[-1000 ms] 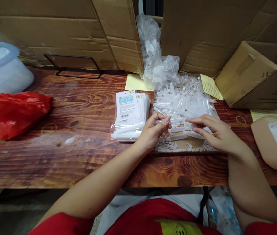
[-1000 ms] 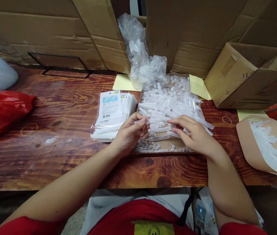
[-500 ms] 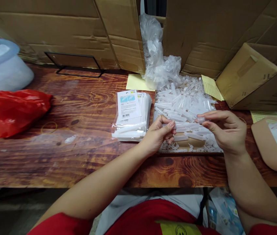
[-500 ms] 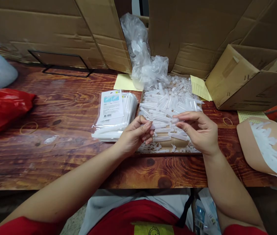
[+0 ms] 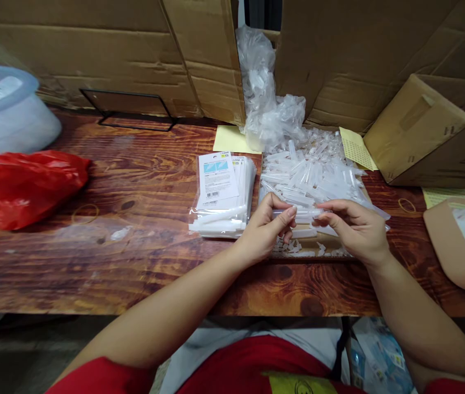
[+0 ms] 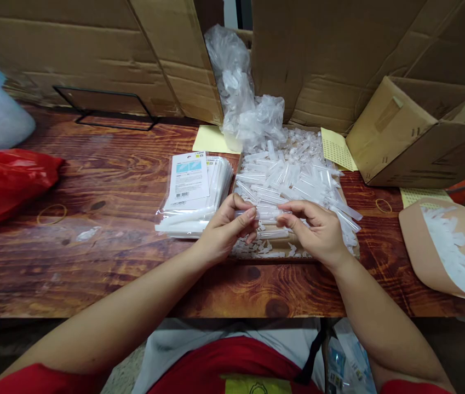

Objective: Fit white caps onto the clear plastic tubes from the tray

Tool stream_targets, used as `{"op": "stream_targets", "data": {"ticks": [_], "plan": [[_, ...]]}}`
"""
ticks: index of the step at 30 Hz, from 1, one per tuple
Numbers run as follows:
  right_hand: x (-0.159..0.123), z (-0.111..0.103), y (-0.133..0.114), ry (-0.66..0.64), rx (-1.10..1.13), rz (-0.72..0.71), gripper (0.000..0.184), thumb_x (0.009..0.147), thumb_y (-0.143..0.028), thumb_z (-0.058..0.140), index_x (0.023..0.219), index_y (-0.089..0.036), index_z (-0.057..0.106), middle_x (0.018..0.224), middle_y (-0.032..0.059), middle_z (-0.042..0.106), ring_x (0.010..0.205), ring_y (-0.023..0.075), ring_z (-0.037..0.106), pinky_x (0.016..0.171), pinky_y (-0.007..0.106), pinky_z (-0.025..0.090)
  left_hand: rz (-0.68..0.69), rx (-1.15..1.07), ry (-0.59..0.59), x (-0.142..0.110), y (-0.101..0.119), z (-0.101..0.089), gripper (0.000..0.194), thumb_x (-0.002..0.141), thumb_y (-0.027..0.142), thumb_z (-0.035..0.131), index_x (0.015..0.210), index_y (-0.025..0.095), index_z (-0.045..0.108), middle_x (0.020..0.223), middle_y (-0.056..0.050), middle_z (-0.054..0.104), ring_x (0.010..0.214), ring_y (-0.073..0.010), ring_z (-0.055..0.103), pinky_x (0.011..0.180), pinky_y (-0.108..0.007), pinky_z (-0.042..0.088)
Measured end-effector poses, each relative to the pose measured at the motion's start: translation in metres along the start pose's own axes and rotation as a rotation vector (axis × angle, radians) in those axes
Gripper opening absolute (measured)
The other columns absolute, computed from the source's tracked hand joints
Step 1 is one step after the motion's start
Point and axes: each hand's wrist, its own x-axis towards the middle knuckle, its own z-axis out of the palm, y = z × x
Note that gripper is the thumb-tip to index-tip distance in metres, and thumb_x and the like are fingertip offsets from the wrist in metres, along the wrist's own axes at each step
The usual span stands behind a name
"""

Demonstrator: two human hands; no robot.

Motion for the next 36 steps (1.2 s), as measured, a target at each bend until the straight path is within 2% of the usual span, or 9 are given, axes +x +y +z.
{"op": "stream_targets", "data": {"ticks": [3, 8, 10, 12, 16, 20, 28, 32, 36], "plan": [[-0.0007, 0.0026, 0.0004, -0.063, -0.046, 0.076, 0.040, 0.097, -0.043, 0.054, 0.068, -0.019, 0.065, 0.052, -0.0009, 0.060, 0.047, 0.0114, 0.057, 0.050, 0.024, 0.050, -0.014, 0.025, 0.003, 0.0000, -0.0009, 0.0004, 0.044, 0.074, 0.048, 0.079, 0.083, 0.021, 0.045, 0.065, 0.006, 0.057, 0.047, -0.0067, 0.048, 0.042, -0.019, 0.038], [0.0010, -0.0029, 0.0005, -0.084, -0.102, -0.082, 0.026, 0.089, -0.039, 0.066, 0.108, -0.021, 0.064, 0.090, 0.0042, 0.069, 0.074, 0.0155, 0.065, 0.068, 0.027, 0.054, -0.019, 0.036, 0.046, -0.0003, -0.0005, 0.0002, 0.045, 0.074, 0.049, 0.078, 0.083, 0.022, 0.044, 0.065, 0.007, 0.056, 0.045, -0.0063, 0.047, 0.040, -0.018, 0.036], [0.0016, -0.0045, -0.0004, -0.126, -0.145, -0.070, 0.014, 0.095, -0.034, 0.059, 0.094, -0.021, 0.065, 0.074, 0.0007, 0.065, 0.063, 0.0132, 0.061, 0.062, 0.025, 0.051, -0.006, 0.063, 0.034, -0.0007, -0.0004, 0.0001, 0.043, 0.076, 0.048, 0.077, 0.084, 0.022, 0.044, 0.063, 0.007, 0.055, 0.044, -0.0060, 0.046, 0.040, -0.018, 0.036], [0.0018, -0.0048, -0.0007, -0.167, -0.158, -0.023, 0.024, 0.098, -0.034, 0.052, 0.082, -0.021, 0.063, 0.059, -0.0025, 0.057, 0.053, 0.0114, 0.055, 0.054, 0.023, 0.046, -0.010, 0.074, 0.012, -0.0009, -0.0008, 0.0003, 0.042, 0.077, 0.047, 0.076, 0.084, 0.022, 0.044, 0.062, 0.008, 0.055, 0.043, -0.0060, 0.046, 0.041, -0.019, 0.037], [0.0011, -0.0041, 0.0002, -0.152, -0.129, -0.045, 0.020, 0.090, -0.036, 0.065, 0.103, -0.021, 0.062, 0.077, 0.0000, 0.064, 0.063, 0.0127, 0.060, 0.057, 0.023, 0.049, -0.032, 0.061, 0.029, -0.0004, -0.0018, 0.0007, 0.044, 0.075, 0.049, 0.078, 0.083, 0.022, 0.044, 0.062, 0.007, 0.055, 0.044, -0.0064, 0.046, 0.040, -0.018, 0.037], [0.0004, -0.0035, -0.0001, -0.176, -0.170, -0.053, 0.014, 0.095, -0.032, 0.057, 0.088, -0.021, 0.062, 0.067, -0.0021, 0.060, 0.055, 0.0108, 0.056, 0.054, 0.022, 0.045, -0.066, 0.046, 0.001, -0.0003, -0.0013, 0.0005, 0.046, 0.075, 0.050, 0.078, 0.083, 0.022, 0.043, 0.061, 0.007, 0.056, 0.043, -0.0063, 0.045, 0.040, -0.018, 0.037], [-0.0006, -0.0020, -0.0014, -0.202, -0.224, -0.093, 0.011, 0.095, -0.032, 0.056, 0.093, -0.022, 0.061, 0.074, -0.0001, 0.065, 0.061, 0.0132, 0.060, 0.057, 0.023, 0.047, -0.181, -0.023, -0.005, -0.0002, 0.0008, 0.0019, 0.047, 0.072, 0.047, 0.079, 0.081, 0.021, 0.041, 0.060, 0.007, 0.054, 0.045, -0.0056, 0.043, 0.041, -0.017, 0.035], [-0.0006, 0.0010, -0.0018, -0.181, -0.238, -0.164, 0.011, 0.092, -0.027, 0.059, 0.102, -0.022, 0.061, 0.090, 0.0039, 0.070, 0.077, 0.0168, 0.066, 0.070, 0.026, 0.050, -0.236, -0.039, -0.024, 0.0008, -0.0010, -0.0010, 0.043, 0.076, 0.045, 0.075, 0.081, 0.021, 0.039, 0.061, 0.007, 0.052, 0.047, -0.0059, 0.042, 0.044, -0.017, 0.034], [0.0005, 0.0042, -0.0043, -0.228, -0.106, 0.083, 0.019, 0.095, -0.034, 0.054, 0.083, -0.021, 0.061, 0.067, -0.0009, 0.060, 0.060, 0.0129, 0.056, 0.060, 0.025, 0.045, 0.028, 0.361, -0.059, -0.0037, -0.0002, -0.0052, 0.027, 0.088, 0.041, 0.062, 0.087, 0.022, 0.042, 0.069, 0.004, 0.051, 0.059, -0.0102, 0.048, 0.055, -0.024, 0.041]]}}
